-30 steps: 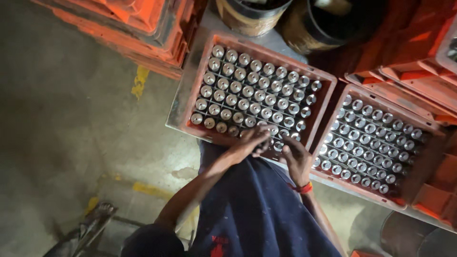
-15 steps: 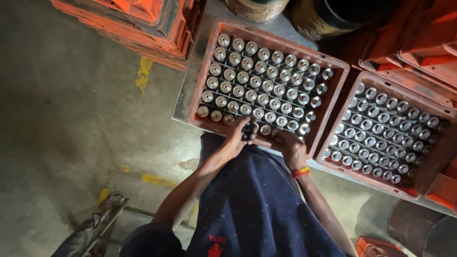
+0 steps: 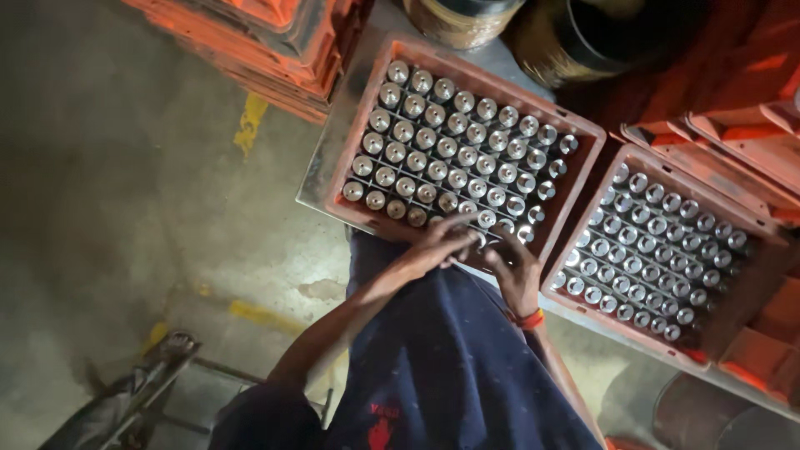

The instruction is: The person picks up a crate of metal parts, places it on a table, and repeatedly picks up individual parts to inspect and reposition them within the crate. The person also moves a bucket and adjusts the crate position during the task.

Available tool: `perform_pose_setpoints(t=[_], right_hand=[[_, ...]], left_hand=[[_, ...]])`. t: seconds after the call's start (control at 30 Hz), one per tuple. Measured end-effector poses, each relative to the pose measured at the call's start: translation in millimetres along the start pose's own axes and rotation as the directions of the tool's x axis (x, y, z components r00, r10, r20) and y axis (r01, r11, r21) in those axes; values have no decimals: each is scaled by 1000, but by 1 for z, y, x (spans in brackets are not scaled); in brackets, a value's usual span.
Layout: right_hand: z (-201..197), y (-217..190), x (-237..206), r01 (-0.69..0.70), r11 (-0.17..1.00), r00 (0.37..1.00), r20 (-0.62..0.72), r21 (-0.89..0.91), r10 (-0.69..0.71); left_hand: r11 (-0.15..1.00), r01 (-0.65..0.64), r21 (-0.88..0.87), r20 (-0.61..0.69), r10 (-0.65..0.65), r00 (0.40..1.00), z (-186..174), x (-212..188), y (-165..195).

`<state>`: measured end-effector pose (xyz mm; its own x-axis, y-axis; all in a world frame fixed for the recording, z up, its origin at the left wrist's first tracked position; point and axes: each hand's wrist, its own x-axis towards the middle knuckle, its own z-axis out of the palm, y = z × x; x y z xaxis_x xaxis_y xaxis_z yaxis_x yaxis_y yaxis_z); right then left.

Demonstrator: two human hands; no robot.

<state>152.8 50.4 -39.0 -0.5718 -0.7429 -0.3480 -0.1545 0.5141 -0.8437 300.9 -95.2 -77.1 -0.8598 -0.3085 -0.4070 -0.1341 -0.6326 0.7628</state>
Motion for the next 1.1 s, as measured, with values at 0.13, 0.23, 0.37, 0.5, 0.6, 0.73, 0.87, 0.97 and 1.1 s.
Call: perform_pose_setpoints(t=[0.13,0.23,0.37,0.5,0.6,0.73,0.87,0.97,1.1], right_hand=[[5,11,4,249,963,959,114,100,-260],[5,19,15,132,989,991,-1,63,-132],[2,19,31,273,912,925,-176,-306,-336],[10,12,48,491,629,791,5,-603,-612],[17,6,58,499,614,819,102,-612,-565],[11,1,61,431,617,857,84,-659,-509],[3,5,40,400,745,866,-46,-533,-497],[14,16,19,238,971,971,29,-36,-237],[28,29,14,48,992,995,82,119,-58]], left_hand=[[991,97,90,15,-98,995,10,8,-5],[984,101,-147,-199,-130,971,5,13,-13],[796,109,-596,-160,-251,955,-14,10,-21],[815,63,-576,-219,-228,949,-21,4,-17],[894,52,-444,-250,-179,951,-19,2,-4],[897,52,-438,-233,-170,957,-14,1,14],[986,4,-169,-146,-29,989,-13,2,18],[999,39,-22,-37,-40,999,-11,3,6],[993,113,-19,-46,-113,992,-13,5,-11]])
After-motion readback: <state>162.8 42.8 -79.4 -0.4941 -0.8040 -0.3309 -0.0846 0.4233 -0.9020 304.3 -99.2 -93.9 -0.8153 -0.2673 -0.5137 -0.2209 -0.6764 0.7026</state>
